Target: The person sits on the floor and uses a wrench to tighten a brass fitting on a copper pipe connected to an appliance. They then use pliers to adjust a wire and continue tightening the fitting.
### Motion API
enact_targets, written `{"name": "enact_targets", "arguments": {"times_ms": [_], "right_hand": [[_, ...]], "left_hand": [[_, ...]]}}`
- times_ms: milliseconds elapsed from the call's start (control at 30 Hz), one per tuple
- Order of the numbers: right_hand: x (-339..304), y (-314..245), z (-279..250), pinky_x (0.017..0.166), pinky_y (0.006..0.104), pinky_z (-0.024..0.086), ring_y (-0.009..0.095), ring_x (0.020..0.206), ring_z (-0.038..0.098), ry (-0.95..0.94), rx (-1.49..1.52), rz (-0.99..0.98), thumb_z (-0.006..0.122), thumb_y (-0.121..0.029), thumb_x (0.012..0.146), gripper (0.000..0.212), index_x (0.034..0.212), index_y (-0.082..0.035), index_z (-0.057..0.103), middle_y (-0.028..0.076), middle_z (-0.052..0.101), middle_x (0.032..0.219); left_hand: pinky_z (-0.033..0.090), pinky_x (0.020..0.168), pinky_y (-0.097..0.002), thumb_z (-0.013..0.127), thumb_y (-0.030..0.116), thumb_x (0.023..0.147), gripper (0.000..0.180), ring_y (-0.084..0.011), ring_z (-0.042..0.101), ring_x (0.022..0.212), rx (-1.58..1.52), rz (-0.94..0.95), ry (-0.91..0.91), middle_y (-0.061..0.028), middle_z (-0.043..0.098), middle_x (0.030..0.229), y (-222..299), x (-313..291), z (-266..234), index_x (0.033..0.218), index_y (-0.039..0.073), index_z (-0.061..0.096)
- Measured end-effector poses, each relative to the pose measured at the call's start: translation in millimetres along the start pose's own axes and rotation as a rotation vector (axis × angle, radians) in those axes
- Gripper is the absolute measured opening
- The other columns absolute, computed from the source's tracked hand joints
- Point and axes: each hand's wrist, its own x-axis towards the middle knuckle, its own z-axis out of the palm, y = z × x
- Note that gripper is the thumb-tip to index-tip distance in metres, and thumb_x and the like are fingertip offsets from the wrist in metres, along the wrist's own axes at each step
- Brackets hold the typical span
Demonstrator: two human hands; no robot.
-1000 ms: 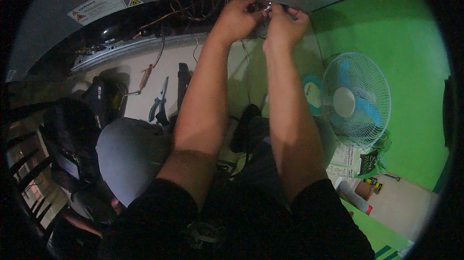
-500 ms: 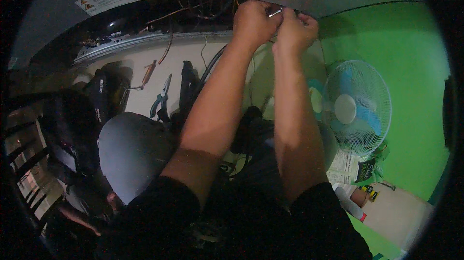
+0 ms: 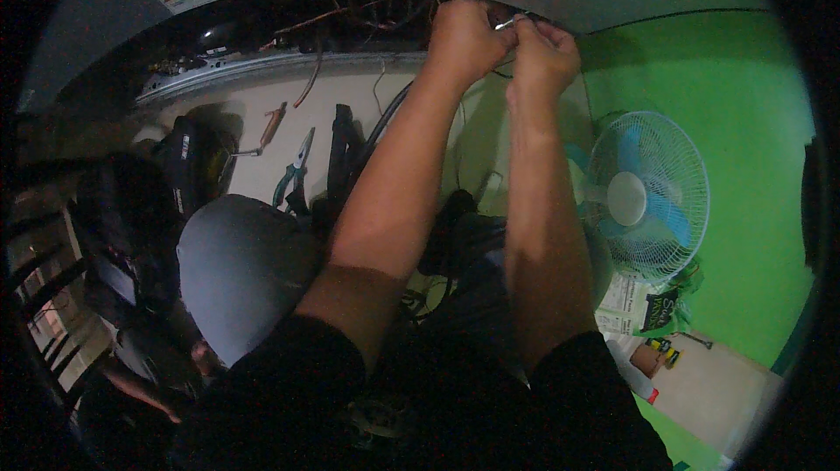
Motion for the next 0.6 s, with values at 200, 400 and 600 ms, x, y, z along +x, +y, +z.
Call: {"name": "enact_targets", "arguments": {"times_ms": [200, 400, 600], "right_hand": [[3.7, -1.9, -6.5, 0.072, 0.029, 0.052, 0.018, 0.081, 0.065, -0.083, 0.035, 0.091, 0.076, 0.002, 0.081, 0.019, 0.096, 0.006, 0.065, 0.011, 0.069, 0.092], [4.3, -3.6, -7.7, 0.072, 0.0276, 0.051, 0.018, 0.081, 0.064, -0.126, -0.013, 0.056, 0.075, 0.001, 0.082, 0.022, 0.102, 0.006, 0.068, 0.01, 0.069, 0.092], [3.5, -4.1, -8.4, 0.067, 0.0291, 0.048, 0.015, 0.081, 0.061, -0.107, -0.012, 0.242, 0.076, -0.006, 0.084, 0.023, 0.105, 0.001, 0.069, 0.005, 0.069, 0.093]], "left_hand": [[0.055, 0.08, -0.0409, 0.078, 0.027, 0.077, 0.033, -0.0359, 0.072, 0.086, 0.011, -0.021, -0.015, -0.0194, 0.073, 0.092, 0.9, -1.7, -0.7, 0.099, 0.003, 0.075], [0.055, 0.08, -0.0415, 0.077, 0.029, 0.079, 0.033, -0.0374, 0.071, 0.088, 0.009, -0.074, -0.045, -0.0209, 0.072, 0.093, 3.7, -3.2, 1.1, 0.099, 0.003, 0.075], [0.055, 0.08, -0.0419, 0.077, 0.029, 0.079, 0.033, -0.0385, 0.07, 0.087, 0.016, -0.013, 0.006, -0.0218, 0.072, 0.092, 0.1, -1.9, 3.3, 0.099, 0.003, 0.076]]}}
